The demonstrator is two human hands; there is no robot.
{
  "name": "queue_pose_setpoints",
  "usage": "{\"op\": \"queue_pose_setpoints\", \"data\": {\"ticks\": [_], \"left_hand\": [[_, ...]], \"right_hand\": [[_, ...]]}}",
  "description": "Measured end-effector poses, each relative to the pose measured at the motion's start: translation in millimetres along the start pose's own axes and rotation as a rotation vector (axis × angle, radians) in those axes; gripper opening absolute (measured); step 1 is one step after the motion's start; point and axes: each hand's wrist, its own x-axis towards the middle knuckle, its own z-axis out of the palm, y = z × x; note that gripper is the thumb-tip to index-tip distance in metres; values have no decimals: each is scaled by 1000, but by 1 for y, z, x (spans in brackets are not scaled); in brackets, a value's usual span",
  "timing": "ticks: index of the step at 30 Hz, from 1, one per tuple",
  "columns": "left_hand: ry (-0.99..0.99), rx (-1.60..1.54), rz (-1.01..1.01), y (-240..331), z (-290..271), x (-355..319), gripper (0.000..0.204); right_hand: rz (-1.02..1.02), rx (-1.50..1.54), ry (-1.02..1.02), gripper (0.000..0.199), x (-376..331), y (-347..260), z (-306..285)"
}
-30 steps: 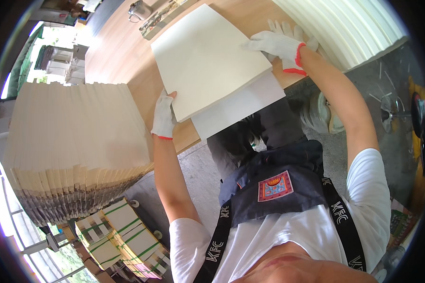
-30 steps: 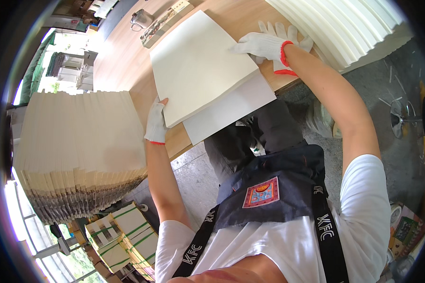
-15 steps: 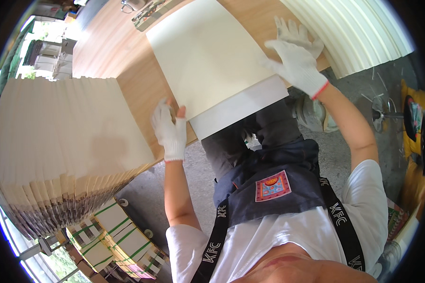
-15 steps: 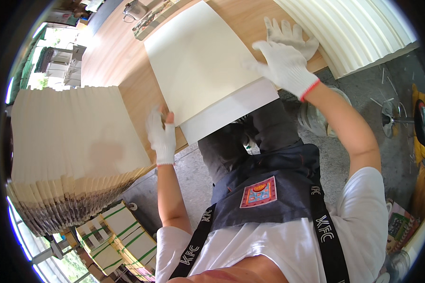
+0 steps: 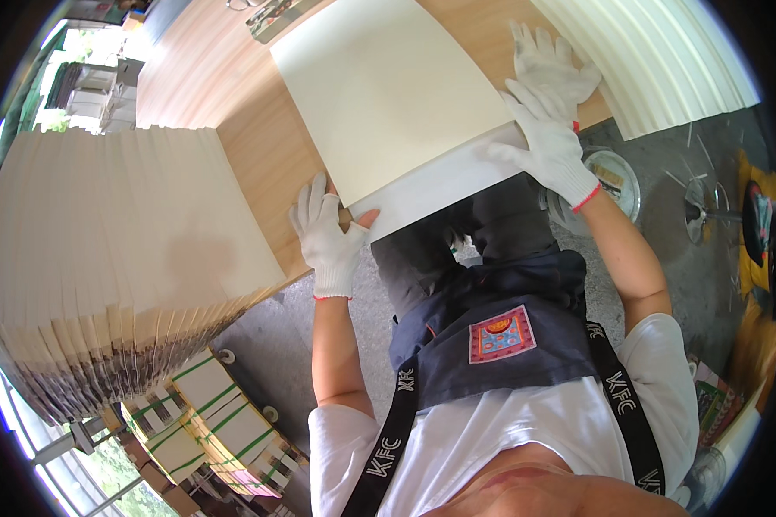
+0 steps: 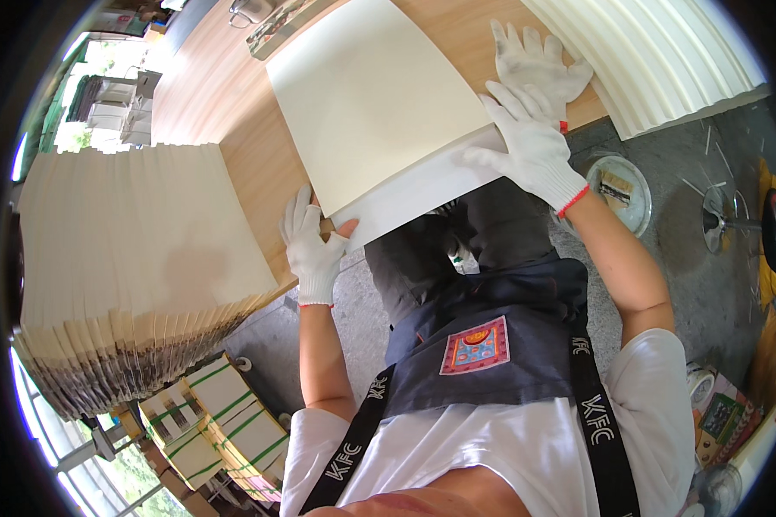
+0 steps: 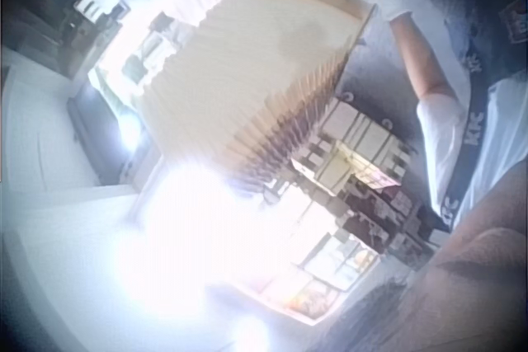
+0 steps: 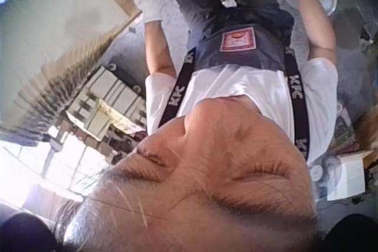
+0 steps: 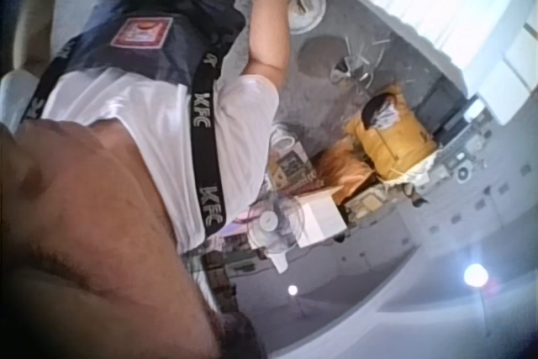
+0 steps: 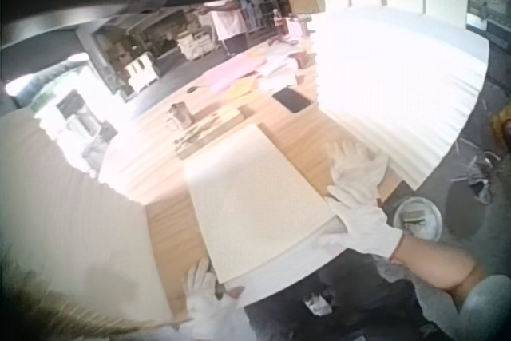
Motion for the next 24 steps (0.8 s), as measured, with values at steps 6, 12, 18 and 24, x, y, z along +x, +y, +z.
{"op": "queue_pose_setpoints", "data": {"ticks": [6, 12, 18, 24], "left_hand": [[15, 25, 3, 4, -3, 2, 68], [-12, 26, -32, 2, -1, 1, 72], [-29, 52, -29, 2, 0, 0, 73], [-76, 64, -37, 2, -1, 1, 70]], "right_hand": [[-39, -55, 4, 89, -2, 1, -3], [-29, -65, -3, 92, -4, 0, -2], [-19, -37, -50, 93, -1, -1, -7], [-5, -19, -79, 95, -1, -2, -9]]}}
